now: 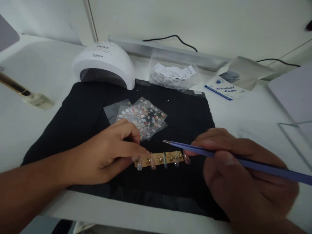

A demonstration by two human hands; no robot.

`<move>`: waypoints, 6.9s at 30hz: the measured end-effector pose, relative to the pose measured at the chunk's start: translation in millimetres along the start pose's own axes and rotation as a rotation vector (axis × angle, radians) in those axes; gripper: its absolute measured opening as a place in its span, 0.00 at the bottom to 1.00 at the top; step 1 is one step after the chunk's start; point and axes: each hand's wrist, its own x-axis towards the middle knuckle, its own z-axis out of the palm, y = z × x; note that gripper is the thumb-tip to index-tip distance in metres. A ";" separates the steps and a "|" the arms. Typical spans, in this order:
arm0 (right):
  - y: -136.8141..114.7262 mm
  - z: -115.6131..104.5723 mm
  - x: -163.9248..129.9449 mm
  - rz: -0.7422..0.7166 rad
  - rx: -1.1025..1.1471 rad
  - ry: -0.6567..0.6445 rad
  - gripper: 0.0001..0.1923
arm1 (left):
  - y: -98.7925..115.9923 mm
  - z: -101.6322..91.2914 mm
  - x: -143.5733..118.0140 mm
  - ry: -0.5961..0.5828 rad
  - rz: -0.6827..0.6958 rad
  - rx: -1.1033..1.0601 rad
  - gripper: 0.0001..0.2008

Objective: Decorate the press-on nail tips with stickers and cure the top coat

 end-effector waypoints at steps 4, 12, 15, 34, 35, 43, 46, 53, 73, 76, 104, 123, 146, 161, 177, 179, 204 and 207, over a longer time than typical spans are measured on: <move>0.6 3.9 2.4 0.064 0.166 0.046 0.10 | -8.2 -9.9 -0.3 0.235 -0.032 0.216 0.16; 9.1 3.7 13.0 0.144 0.419 0.163 0.04 | -21.7 -6.1 3.5 0.122 -0.589 0.850 0.32; 12.5 2.1 18.1 0.191 0.429 0.221 0.05 | -20.8 -1.9 5.2 0.056 -0.640 0.900 0.36; 14.2 -3.4 17.0 0.267 0.443 0.189 0.06 | -14.5 -11.0 10.7 0.047 -0.476 0.694 0.33; 14.0 -3.5 17.2 0.270 0.443 0.185 0.06 | -12.4 -13.8 12.4 0.040 -0.473 0.686 0.35; 12.9 -6.7 17.7 0.300 0.437 0.156 0.07 | -4.1 -19.8 32.1 -0.002 -0.596 0.804 0.43; 16.3 -8.4 18.5 0.301 0.431 0.160 0.07 | -5.9 -9.0 37.2 -0.052 -0.623 0.841 0.41; 22.3 -9.1 20.5 0.303 0.416 0.183 0.07 | -8.4 -7.5 41.5 -0.078 -0.590 0.790 0.40; 24.3 -14.3 22.2 0.296 0.397 0.196 0.06 | -29.7 -21.0 32.9 0.236 -0.443 0.169 0.26; 18.6 -16.5 20.3 0.204 0.421 0.140 0.06 | -22.1 -21.5 30.1 0.287 -0.374 0.060 0.24; -20.6 8.2 -12.8 -0.290 0.399 -0.216 0.14 | 43.4 4.6 12.2 0.275 -0.063 -0.296 0.14; -15.4 11.4 -14.9 -0.301 0.504 -0.177 0.13 | 50.4 6.1 12.2 0.182 -0.098 -0.380 0.15; -9.3 -4.8 -11.4 -0.160 0.469 -0.221 0.13 | 50.1 5.1 12.9 0.152 -0.163 -0.407 0.10; -8.9 -9.5 -15.3 -0.137 0.391 -0.236 0.11 | 52.2 3.5 16.7 0.137 -0.154 -0.463 0.10; -6.2 -13.1 -12.6 -0.140 0.457 -0.337 0.14 | 51.8 3.0 15.8 0.066 -0.102 -0.450 0.11; -7.1 -13.2 -13.6 -0.134 0.443 -0.328 0.13 | 51.8 2.8 15.6 0.055 -0.101 -0.444 0.11; -11.2 -5.1 -9.4 -0.112 0.495 -0.327 0.13 | 51.4 1.8 13.8 -0.022 -0.205 -0.510 0.10; -10.7 -5.3 -8.9 -0.092 0.490 -0.322 0.13 | 50.0 1.1 13.1 -0.048 -0.222 -0.509 0.12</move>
